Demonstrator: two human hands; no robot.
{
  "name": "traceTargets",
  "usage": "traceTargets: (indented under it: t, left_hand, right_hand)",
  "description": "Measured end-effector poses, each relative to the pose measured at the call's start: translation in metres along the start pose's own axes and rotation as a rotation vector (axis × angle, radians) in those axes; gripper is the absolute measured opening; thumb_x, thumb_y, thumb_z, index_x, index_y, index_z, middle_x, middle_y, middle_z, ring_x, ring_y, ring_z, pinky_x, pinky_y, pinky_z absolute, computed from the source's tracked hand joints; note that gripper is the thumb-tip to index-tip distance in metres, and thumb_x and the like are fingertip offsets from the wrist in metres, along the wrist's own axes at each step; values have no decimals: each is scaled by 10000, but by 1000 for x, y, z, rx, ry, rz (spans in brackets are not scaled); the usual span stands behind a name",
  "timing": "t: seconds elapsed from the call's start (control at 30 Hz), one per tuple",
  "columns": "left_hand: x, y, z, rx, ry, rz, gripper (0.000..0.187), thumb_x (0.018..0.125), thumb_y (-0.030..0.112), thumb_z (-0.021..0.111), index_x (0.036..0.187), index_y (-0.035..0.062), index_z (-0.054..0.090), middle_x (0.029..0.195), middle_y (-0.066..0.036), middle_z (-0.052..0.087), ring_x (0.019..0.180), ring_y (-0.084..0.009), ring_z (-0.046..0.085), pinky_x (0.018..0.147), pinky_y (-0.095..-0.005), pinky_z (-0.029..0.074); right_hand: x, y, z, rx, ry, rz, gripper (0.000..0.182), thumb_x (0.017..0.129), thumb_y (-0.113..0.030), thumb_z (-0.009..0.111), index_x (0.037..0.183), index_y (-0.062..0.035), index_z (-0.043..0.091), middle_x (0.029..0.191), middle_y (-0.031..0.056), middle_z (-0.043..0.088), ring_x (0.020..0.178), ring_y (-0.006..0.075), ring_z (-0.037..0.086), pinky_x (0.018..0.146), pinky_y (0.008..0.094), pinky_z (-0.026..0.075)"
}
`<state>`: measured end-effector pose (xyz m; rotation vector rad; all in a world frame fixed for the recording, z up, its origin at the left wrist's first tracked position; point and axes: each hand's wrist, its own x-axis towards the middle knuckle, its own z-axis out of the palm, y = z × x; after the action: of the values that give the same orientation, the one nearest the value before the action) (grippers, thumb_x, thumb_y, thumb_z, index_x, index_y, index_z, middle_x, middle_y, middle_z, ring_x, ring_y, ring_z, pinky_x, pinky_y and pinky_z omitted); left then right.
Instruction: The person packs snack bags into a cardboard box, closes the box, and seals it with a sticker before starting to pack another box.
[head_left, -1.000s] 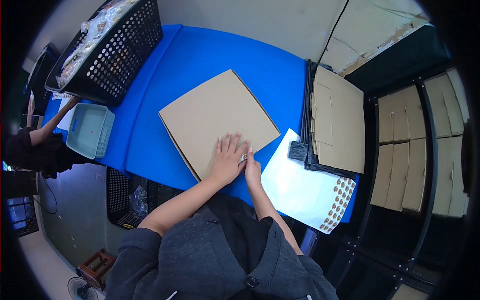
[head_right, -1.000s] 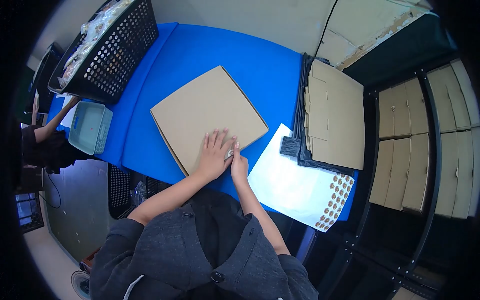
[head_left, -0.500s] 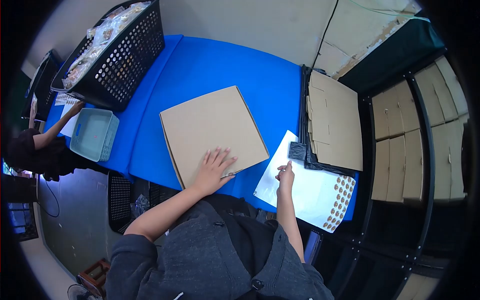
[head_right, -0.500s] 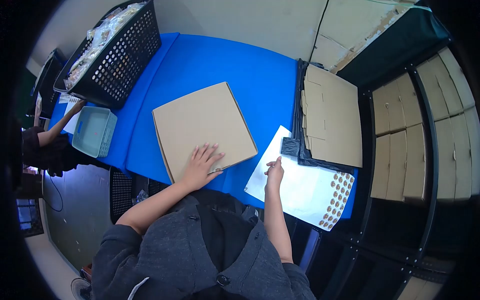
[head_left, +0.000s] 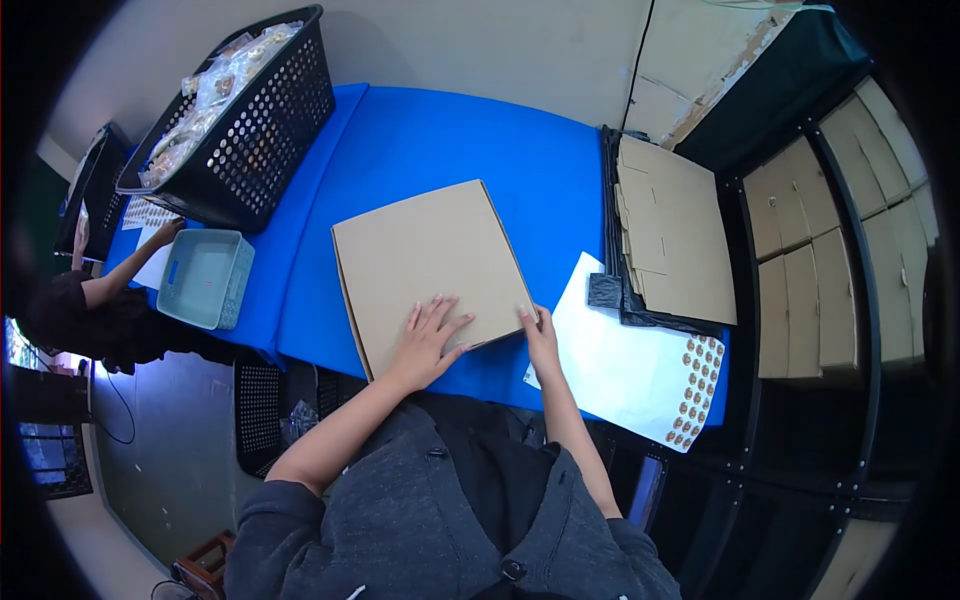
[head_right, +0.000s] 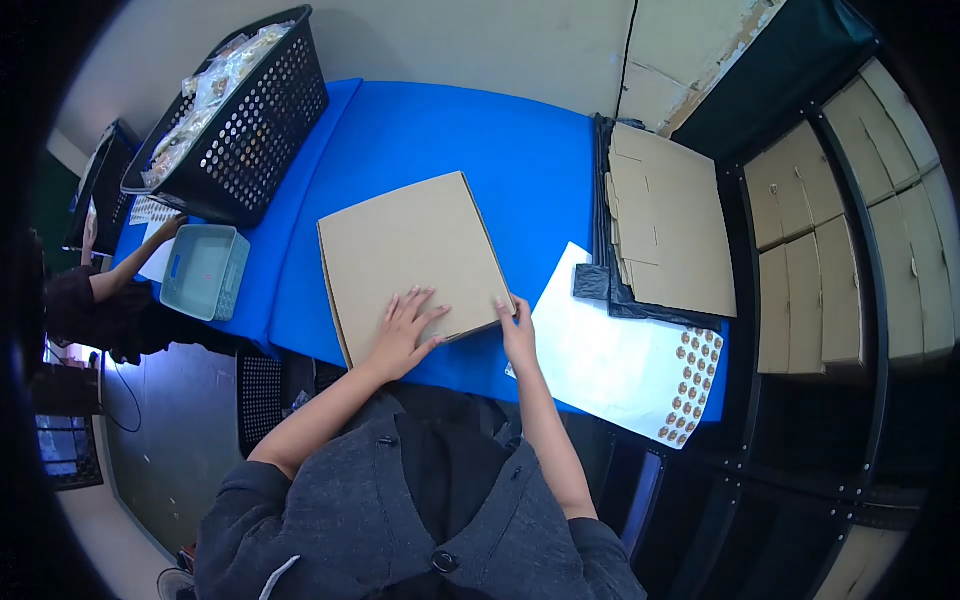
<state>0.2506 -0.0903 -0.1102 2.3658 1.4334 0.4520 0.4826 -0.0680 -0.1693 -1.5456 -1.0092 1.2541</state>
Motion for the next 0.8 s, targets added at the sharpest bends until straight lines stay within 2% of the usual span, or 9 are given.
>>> traceTargets:
  t: [0.27, 0.33, 0.47, 0.57, 0.63, 0.67, 0.7, 0.73, 0.8]
  left_hand:
    - [-16, -13, -6, -90, -49, -64, 589, 849, 399, 624, 1389, 244, 448, 1491, -171, 256, 1401, -386, 201, 1154, -514, 104]
    - [-26, -18, -14, 15, 82, -134, 623, 830, 405, 649, 1395, 242, 443, 1488, -193, 246, 1403, -409, 173, 1152, -528, 76]
    - [-40, -41, -22, -27, -10, -129, 681, 811, 457, 655, 1407, 218, 429, 1514, -197, 207, 1421, -407, 122, 1147, -545, 50]
    - [-54, -78, -5, -77, 75, -214, 777, 796, 487, 667, 1441, 174, 370, 1546, -201, 135, 1429, -420, 67, 1135, -573, 56]
    - [-63, -109, -4, 311, 262, -494, 923, 759, 540, 686, 1478, 137, 271, 1560, -199, 84, 1433, -420, 44, 1139, -565, 63]
    - [-68, -121, -11, 314, 263, -497, 923, 759, 540, 686, 1478, 137, 271, 1560, -199, 84, 1433, -420, 44, 1139, -565, 63]
    - [-70, -123, -27, 260, 331, -617, 967, 747, 553, 693, 1485, 126, 237, 1559, -199, 90, 1432, -423, 43, 1141, -559, 68]
    - [-70, -124, -41, 204, 399, -735, 1012, 734, 566, 699, 1493, 115, 203, 1557, -200, 96, 1431, -425, 42, 1143, -554, 73]
    - [-72, -129, -49, 275, 385, -790, 1084, 694, 595, 720, 1494, 103, 179, 1536, -215, 171, 1428, -396, 118, 1144, -545, 99]
  right_hand:
    - [-45, 11, 28, -33, 187, -67, 432, 953, -323, 564, 1187, 31, 487, 1140, 178, 584, 1088, 232, 542, 954, 327, 394]
    - [-55, 18, 35, -14, 179, -124, 413, 952, -298, 570, 1156, 49, 479, 1117, 184, 578, 1071, 234, 540, 947, 331, 397]
    - [-58, 21, 39, 22, 6, -67, 353, 931, -251, 601, 1093, 31, 463, 1082, 165, 558, 1038, 217, 530, 933, 321, 398]
    - [-64, 15, 44, -62, -116, -35, 397, 908, -269, 632, 1096, 26, 444, 1095, 170, 544, 1055, 233, 528, 922, 336, 413]
    - [-74, 6, 51, -50, -178, 28, 439, 889, -292, 655, 1095, 26, 434, 1107, 177, 538, 1064, 246, 526, 916, 352, 423]
    - [-78, 3, 57, -36, -235, 92, 480, 870, -315, 678, 1094, 25, 424, 1118, 185, 531, 1073, 260, 525, 910, 368, 433]
    - [-79, 4, 61, -42, -308, 171, 651, 834, -341, 715, 1256, 22, 377, 1182, 206, 495, 1101, 304, 517, 912, 410, 445]
    - [-82, 0, 67, -41, -310, 171, 651, 834, -341, 715, 1256, 22, 377, 1182, 206, 495, 1101, 304, 517, 912, 410, 445]
    - [-88, -7, 77, -4, -345, 220, 876, 829, -339, 717, 1465, -50, 190, 1268, 234, 456, 1129, 314, 501, 957, 421, 418]
